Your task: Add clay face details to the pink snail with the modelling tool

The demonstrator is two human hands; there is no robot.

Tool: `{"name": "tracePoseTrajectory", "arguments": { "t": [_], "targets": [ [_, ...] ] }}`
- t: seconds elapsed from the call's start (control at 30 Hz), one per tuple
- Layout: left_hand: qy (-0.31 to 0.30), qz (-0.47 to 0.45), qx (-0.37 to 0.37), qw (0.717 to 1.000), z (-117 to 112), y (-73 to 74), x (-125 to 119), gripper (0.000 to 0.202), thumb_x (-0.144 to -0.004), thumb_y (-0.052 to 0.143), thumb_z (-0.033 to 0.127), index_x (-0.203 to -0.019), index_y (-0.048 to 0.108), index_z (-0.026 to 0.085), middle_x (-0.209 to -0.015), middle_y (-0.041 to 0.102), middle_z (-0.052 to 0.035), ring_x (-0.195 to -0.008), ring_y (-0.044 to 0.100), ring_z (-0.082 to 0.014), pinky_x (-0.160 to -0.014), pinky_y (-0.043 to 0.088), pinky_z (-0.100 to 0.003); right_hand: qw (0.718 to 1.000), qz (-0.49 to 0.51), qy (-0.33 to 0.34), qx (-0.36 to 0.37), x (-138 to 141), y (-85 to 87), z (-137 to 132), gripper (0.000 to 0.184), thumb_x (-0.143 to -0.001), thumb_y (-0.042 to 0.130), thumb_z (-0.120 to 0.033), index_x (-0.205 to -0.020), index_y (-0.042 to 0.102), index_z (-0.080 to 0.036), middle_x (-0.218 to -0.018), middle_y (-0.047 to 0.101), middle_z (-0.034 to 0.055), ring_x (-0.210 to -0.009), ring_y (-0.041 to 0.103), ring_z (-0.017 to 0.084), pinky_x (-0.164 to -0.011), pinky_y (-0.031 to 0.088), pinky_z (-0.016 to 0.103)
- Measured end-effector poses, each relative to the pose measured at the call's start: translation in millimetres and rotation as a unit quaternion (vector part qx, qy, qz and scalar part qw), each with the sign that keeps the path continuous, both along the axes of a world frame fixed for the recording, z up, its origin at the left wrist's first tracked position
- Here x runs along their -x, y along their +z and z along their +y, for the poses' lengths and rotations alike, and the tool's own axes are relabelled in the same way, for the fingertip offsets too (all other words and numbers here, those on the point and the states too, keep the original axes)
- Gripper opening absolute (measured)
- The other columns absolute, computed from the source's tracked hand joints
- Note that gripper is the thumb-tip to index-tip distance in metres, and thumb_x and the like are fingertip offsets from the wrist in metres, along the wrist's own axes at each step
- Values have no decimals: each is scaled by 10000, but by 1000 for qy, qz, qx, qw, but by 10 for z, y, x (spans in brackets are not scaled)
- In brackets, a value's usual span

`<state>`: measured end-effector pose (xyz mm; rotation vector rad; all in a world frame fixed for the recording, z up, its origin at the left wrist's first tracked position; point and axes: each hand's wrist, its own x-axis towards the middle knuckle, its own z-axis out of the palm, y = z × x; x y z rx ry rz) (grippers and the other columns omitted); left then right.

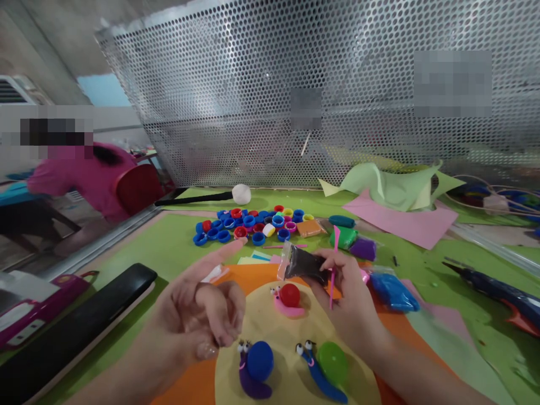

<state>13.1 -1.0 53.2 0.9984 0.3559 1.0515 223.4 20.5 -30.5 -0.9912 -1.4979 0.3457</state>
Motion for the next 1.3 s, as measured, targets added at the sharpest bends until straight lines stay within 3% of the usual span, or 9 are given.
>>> {"name": "tracePoseTrajectory", "arguments": {
  "t": [0.23, 0.43, 0.63, 0.87, 1.17, 1.3],
  "targets": [
    [-19, -2, -46, 999, 44, -82, 49, 736, -594, 774, 11, -1220, 512, 297, -660, 710, 57, -707, 599, -86, -604, 451, -147, 1000, -3, -1, 8, 7, 3, 5, 218, -828, 600, -367, -858, 412, -261, -956, 572, 74, -813, 631, 207, -633, 552, 319],
    [-8, 24, -27, 999, 46, -81, 61, 727, -560, 818, 91, -1192, 521, 291, -611, 660, 70, -647, 558, -77, -577, 442, -157, 1000, -6, 0, 15, 9, -11, 18, 217, -824, 599, -351, -860, 405, -261, -972, 569, 76, -828, 632, 206, -645, 554, 322],
    [7, 41, -22, 999, 46, -40, 39, 510, -685, 749, 159, -1146, 575, 290, -649, 707, 53, -705, 632, -96, -643, 481, -180, 1000, -9, 2, 19, 9, -1, 16, 199, -838, 575, -347, -864, 397, -262, -972, 566, 71, -830, 635, 193, -645, 554, 302],
    [1, 40, -31, 999, 70, -76, 52, 506, -729, 717, 192, -1187, 548, 324, -651, 709, 47, -723, 640, -111, -671, 489, -214, 1000, -17, 0, 23, 5, 22, -3, 216, -837, 574, -371, -857, 389, -263, -962, 569, 75, -834, 635, 204, -661, 559, 326],
    [24, 38, -39, 998, 48, -52, 9, 628, -620, 769, 48, -1143, 583, 342, -656, 720, 62, -656, 582, -68, -587, 439, -148, 996, -10, -17, 83, -21, -44, 74, 281, -811, 584, -432, -878, 376, -256, -993, 559, 81, -820, 631, 227, -645, 559, 361],
    [0, 31, -55, 998, 57, -65, 15, 586, -681, 716, 27, -1143, 578, 360, -714, 736, 69, -754, 628, -80, -698, 491, -177, 995, -15, -36, 93, -44, -67, 112, 277, -831, 543, -443, -893, 376, -231, -1054, 536, 93, -894, 603, 243, -687, 539, 395]
  ]
}}
